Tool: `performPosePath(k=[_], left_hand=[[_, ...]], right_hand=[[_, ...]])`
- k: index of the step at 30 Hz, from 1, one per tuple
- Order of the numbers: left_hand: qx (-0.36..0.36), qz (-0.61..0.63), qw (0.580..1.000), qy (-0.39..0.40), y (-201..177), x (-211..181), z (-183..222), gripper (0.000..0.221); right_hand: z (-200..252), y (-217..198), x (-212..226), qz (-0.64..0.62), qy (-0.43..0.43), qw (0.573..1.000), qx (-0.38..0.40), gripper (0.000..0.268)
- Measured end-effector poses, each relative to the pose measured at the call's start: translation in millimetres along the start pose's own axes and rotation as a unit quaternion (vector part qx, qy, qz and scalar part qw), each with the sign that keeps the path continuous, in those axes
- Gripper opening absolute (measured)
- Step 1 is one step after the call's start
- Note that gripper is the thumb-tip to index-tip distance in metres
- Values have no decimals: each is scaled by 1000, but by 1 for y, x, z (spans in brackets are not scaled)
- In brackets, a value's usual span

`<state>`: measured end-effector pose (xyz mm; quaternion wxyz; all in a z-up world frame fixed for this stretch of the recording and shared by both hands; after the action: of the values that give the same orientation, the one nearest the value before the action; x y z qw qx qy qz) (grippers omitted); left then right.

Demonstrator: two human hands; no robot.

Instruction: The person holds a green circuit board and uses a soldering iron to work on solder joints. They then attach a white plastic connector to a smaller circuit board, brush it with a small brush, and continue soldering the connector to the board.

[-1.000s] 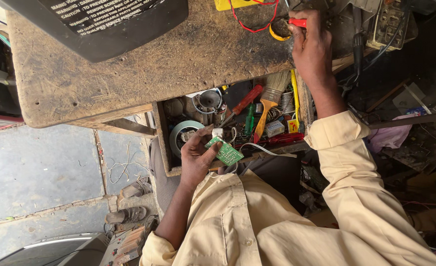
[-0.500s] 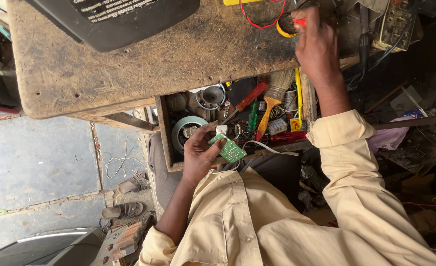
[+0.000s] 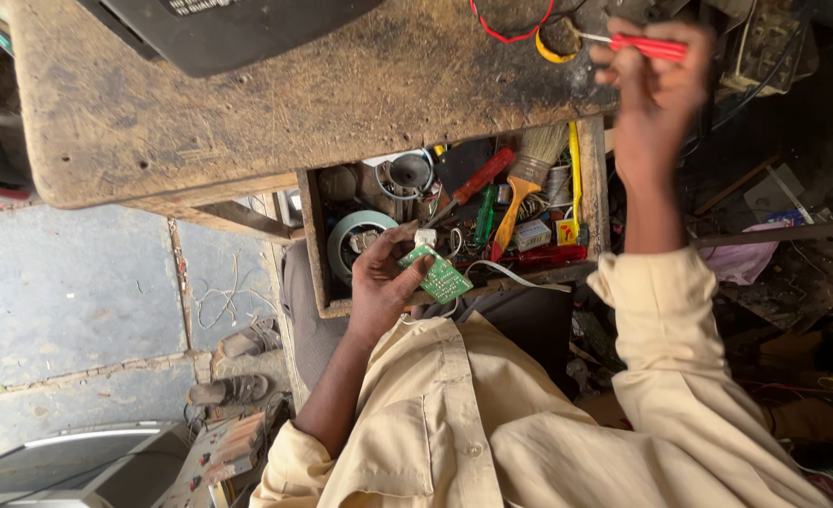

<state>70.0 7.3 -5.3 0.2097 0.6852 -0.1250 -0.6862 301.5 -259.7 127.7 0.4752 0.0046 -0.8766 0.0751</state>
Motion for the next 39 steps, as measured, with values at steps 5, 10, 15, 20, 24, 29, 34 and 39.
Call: performPosePath(k=[5, 10, 15, 20, 24, 29, 34, 39], left_hand=[[-10, 19, 1000, -7, -2, 6, 0, 45], [-16, 0, 1000, 1, -7, 13, 0, 43], [-3, -18, 1000, 9, -9, 10, -1, 47], [7, -22, 999, 29, -5, 2, -1, 50], [11, -10, 999, 38, -4, 4, 1, 49], [15, -27, 998, 59, -3, 4, 1, 43], [12, -53, 997, 53, -5, 6, 1, 42], [14, -32, 998, 53, -4, 6, 0, 42]], right_hand=[[76, 3, 24, -260, 154, 953, -20, 17], [150, 27, 38, -288, 242, 927, -2, 15], [193, 61, 55, -82, 189, 978, 44, 16], [198, 86, 81, 151, 21, 979, 136, 25], [197, 98, 96, 241, -58, 953, 174, 27], [195, 105, 102, 264, -72, 944, 185, 30], [195, 108, 99, 272, -80, 941, 184, 31], [198, 109, 95, 285, -86, 937, 183, 32]])
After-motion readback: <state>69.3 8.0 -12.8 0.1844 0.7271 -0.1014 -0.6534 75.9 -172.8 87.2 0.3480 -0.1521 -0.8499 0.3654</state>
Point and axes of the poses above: each hand's wrist, its own z-axis away from the middle knuckle, its own y-axis out of the palm, x = y × z, the point moved 7 cm from there along -z, towards the middle knuckle, and after that the axes turned 3 degrees about z, right-handed, at the moved point
